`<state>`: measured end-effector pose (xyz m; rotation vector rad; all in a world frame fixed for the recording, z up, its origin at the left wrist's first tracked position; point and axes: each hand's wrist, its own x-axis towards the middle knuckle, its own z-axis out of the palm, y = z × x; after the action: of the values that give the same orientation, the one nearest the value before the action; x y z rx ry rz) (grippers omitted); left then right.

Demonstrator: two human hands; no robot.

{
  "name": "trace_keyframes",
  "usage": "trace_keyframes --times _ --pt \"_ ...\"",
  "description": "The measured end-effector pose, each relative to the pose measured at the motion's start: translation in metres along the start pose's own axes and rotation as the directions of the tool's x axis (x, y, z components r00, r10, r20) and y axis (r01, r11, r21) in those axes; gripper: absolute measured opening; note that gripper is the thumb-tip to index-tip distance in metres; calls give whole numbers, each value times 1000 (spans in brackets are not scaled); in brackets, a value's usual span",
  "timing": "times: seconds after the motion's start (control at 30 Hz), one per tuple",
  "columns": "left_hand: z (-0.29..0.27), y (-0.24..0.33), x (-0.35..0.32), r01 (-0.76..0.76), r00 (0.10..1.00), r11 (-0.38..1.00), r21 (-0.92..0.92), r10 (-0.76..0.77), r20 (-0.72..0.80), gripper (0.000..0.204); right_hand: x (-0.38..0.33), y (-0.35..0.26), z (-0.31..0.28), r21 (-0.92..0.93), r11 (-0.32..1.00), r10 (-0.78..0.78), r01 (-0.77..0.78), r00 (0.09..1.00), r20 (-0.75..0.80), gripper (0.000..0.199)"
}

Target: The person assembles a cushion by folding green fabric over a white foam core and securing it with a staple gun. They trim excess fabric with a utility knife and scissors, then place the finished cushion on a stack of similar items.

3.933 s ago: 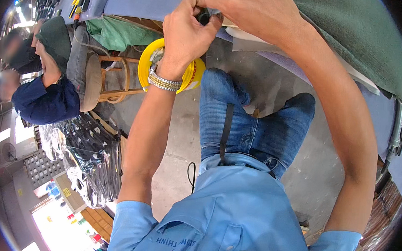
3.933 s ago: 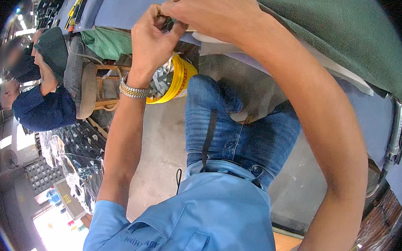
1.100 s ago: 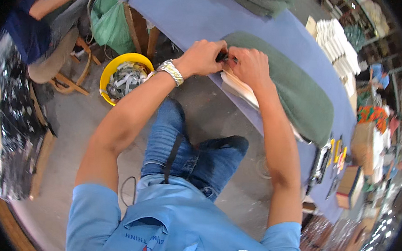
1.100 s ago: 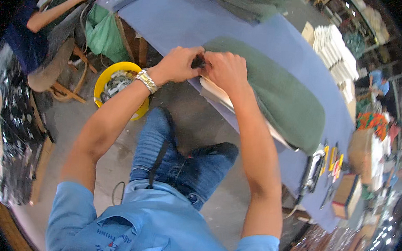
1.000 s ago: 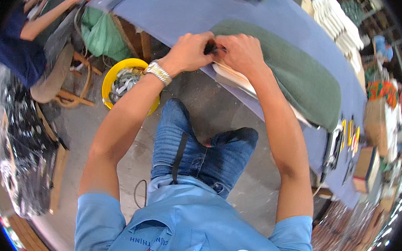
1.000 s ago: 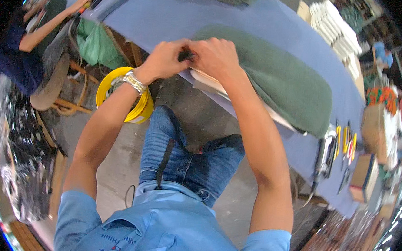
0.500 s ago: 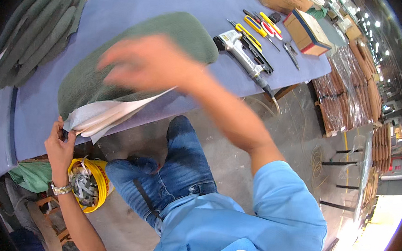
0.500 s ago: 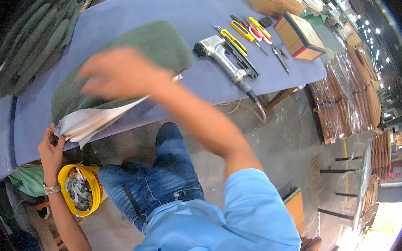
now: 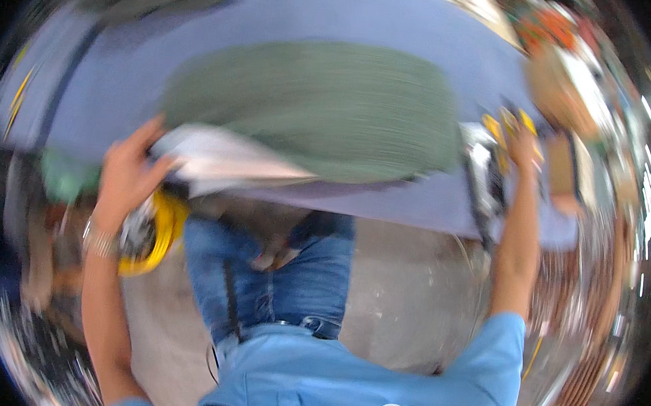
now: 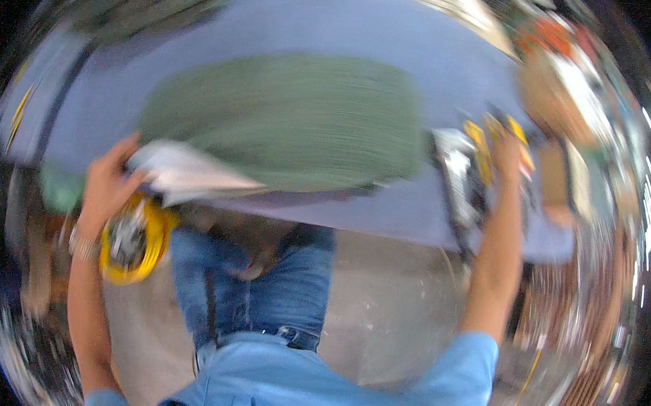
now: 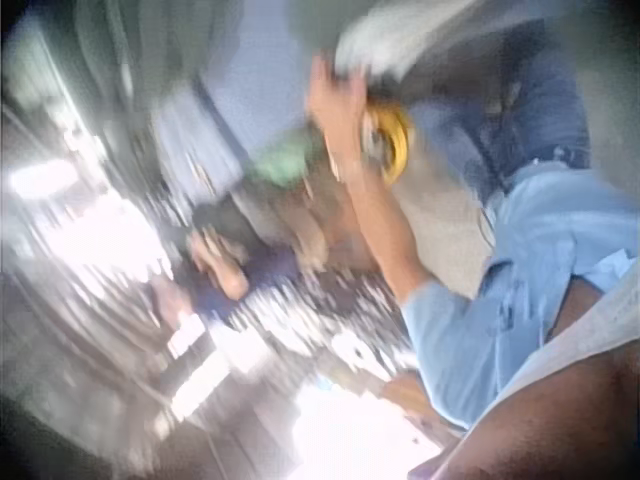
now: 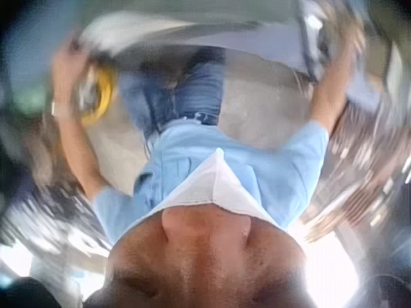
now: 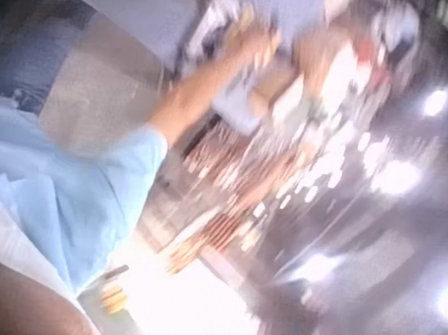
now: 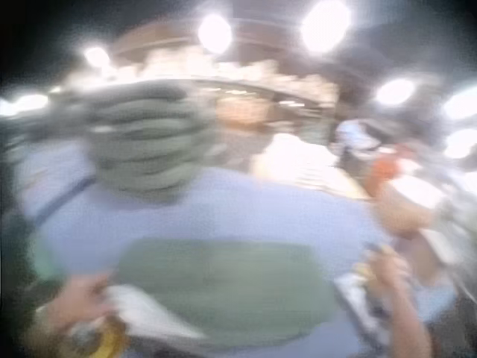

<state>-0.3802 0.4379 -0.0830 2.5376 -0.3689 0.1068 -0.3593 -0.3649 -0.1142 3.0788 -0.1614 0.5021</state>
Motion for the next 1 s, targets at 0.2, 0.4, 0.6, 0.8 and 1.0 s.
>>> trace_keyframes --times 0.2,0.4,0.6,0.8,1.0 --pt "0 -3 5 -182 980 978 103 188 -59 49 43 37 -63 -221 973 -153 68 906 -395 35" --pt "-1 -9 -2 -189 971 977 96 200 -128 39 13 -193 -215 838 236 228 491 811 -539 24" --pt "11 -5 16 -187 971 978 97 199 -133 37 -83 -451 -179 613 -632 -94 474 739 -667 34" --pt "13 -1 12 -178 971 981 80 188 -147 38 -84 -573 -101 574 -730 -78 372 788 -611 22" --pt "11 -3 9 -138 983 988 64 144 -116 37 -76 -611 -71 637 -718 -80 281 875 -477 15"
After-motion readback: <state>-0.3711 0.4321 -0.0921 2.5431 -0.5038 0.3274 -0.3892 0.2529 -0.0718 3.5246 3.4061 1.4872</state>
